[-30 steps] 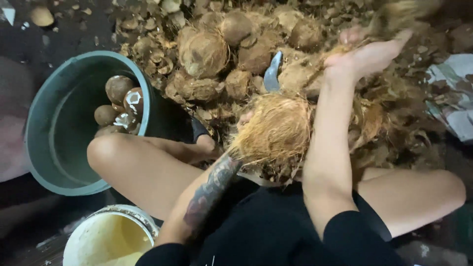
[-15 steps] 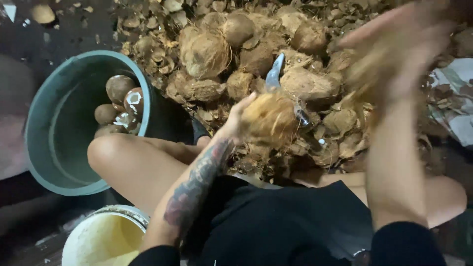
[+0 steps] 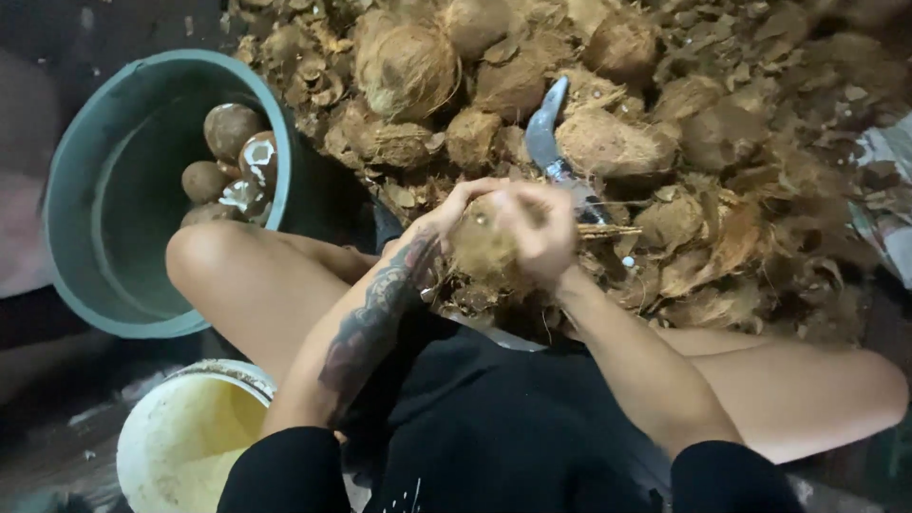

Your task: The person sits on the floor and uses a curved knife to peel the husk off whole coconuts. They rotate each coconut while striking and scraping away the fibrous outer layer, then place the peeled coconuts into a nearby bucket.

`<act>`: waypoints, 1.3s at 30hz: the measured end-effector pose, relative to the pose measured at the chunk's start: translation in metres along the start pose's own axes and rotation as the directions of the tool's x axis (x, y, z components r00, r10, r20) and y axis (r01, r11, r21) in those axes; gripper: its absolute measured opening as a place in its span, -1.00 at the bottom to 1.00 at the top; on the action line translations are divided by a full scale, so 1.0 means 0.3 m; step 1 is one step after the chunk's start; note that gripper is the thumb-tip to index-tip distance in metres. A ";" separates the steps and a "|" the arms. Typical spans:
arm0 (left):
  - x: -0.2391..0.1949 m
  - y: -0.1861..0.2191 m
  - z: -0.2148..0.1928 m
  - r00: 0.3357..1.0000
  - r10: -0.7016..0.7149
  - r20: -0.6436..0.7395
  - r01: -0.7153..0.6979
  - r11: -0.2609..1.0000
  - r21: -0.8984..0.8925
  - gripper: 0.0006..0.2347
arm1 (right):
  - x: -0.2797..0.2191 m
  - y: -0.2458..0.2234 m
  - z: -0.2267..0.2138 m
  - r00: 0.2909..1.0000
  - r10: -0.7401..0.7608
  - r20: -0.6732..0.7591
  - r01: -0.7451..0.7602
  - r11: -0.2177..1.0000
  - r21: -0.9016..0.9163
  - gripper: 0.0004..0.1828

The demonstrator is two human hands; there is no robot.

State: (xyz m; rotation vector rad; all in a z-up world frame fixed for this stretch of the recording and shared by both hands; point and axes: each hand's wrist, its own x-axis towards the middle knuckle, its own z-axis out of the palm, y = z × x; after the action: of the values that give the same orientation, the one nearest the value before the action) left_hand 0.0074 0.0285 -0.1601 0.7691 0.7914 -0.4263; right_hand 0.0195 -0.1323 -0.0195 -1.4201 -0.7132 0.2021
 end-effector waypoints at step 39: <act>-0.152 -0.301 0.194 0.941 0.233 0.246 -0.094 0.877 -0.472 -0.55 | 0.210 0.108 -1.208 0.554 -0.603 -0.574 0.204 0.767 -0.609 -0.70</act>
State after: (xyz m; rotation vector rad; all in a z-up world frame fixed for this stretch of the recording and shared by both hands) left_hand -0.0487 -0.0717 -0.1393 0.3157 0.5056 -0.1802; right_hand 0.2807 -0.3931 -0.0238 -1.5632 -0.3749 -0.9954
